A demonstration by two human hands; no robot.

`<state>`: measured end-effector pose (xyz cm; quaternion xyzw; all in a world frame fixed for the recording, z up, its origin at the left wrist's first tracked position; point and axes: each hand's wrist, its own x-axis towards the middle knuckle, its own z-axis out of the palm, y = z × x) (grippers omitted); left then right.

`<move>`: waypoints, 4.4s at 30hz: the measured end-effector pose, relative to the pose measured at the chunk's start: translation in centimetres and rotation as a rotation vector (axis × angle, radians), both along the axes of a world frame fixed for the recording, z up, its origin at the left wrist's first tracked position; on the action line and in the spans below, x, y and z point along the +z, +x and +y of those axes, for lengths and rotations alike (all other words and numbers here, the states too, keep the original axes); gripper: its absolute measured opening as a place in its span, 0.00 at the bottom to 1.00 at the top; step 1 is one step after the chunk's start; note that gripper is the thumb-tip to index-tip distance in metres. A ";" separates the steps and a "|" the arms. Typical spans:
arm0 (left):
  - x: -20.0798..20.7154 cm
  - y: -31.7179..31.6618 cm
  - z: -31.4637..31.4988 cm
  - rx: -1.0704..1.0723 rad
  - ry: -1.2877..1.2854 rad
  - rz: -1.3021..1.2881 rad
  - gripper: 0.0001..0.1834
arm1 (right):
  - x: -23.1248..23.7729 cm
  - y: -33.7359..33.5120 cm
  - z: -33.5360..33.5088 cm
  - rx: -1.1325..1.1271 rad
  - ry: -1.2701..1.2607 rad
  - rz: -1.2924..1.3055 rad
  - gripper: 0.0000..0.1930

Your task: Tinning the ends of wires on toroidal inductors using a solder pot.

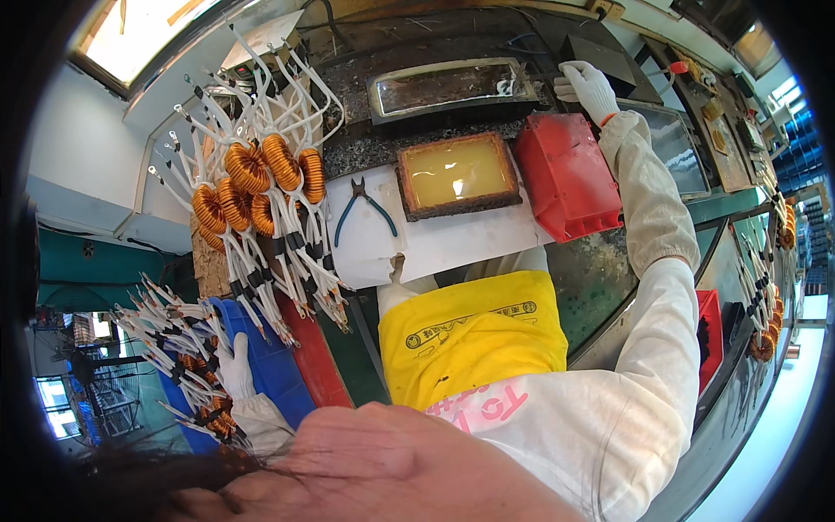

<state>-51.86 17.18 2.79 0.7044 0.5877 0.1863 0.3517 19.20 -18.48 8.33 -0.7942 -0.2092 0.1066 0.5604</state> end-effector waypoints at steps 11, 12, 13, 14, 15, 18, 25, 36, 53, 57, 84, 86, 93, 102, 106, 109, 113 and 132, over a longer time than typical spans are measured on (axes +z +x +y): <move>-0.4 -0.3 0.3 0.025 0.015 0.048 0.42 | 0.9 -2.4 0.9 0.020 -0.083 -0.202 0.15; -0.5 -0.3 0.3 0.023 0.016 0.047 0.42 | 0.8 -2.4 0.9 0.018 -0.083 -0.203 0.15; -0.6 -0.3 0.4 0.021 0.024 0.054 0.43 | 0.7 -2.4 0.8 0.027 -0.116 -0.251 0.15; -0.6 -0.3 0.3 0.021 0.034 0.063 0.43 | 0.6 -2.5 1.0 0.039 -0.147 -0.298 0.14; -0.5 -0.2 0.3 0.021 0.035 0.064 0.43 | 0.5 -2.7 1.1 0.039 -0.146 -0.297 0.14; -0.2 0.2 0.0 0.004 0.036 -0.038 0.39 | 0.3 -3.3 0.8 0.043 -0.188 -0.375 0.14; -0.3 -0.2 0.1 0.040 0.035 0.025 0.38 | -0.5 -6.5 0.4 0.169 -0.560 -0.879 0.13; 0.2 0.3 -0.2 0.019 0.043 -0.003 0.39 | -2.5 -7.2 -1.0 0.420 -0.666 -1.197 0.20; 0.5 0.6 -0.4 0.011 0.023 0.006 0.42 | -1.5 -4.2 -0.1 -0.038 -0.335 -0.777 0.14; 0.1 0.0 0.0 0.028 0.017 0.069 0.43 | -1.2 -4.7 0.7 -0.028 -0.048 -0.565 0.13; 0.0 0.2 -0.1 -0.001 0.035 0.016 0.42 | -2.5 -4.9 -0.2 0.124 -0.483 -1.018 0.17; 0.5 0.4 -0.2 0.047 0.011 0.090 0.42 | -1.4 -4.9 0.1 -0.023 -0.303 -0.822 0.13; 0.8 0.4 -0.6 0.066 0.036 0.104 0.43 | -1.9 1.2 1.2 -0.218 0.399 0.006 0.19; 0.1 0.4 -0.3 0.014 0.013 0.002 0.42 | -1.0 4.0 -1.8 -0.243 0.227 0.189 0.20; 0.5 0.2 -0.3 0.046 0.022 0.060 0.41 | 0.0 4.6 -3.2 -0.288 0.193 0.173 0.19; 0.3 0.5 -0.1 0.066 0.043 0.078 0.39 | -1.8 4.6 -3.4 -0.250 0.353 0.202 0.20; -0.6 0.3 0.3 0.013 0.025 0.019 0.40 | -3.0 3.3 -1.9 -0.211 0.319 0.192 0.23; 0.1 0.6 -0.4 0.008 0.057 0.092 0.44 | -2.8 3.1 -6.2 -0.182 0.295 0.248 0.20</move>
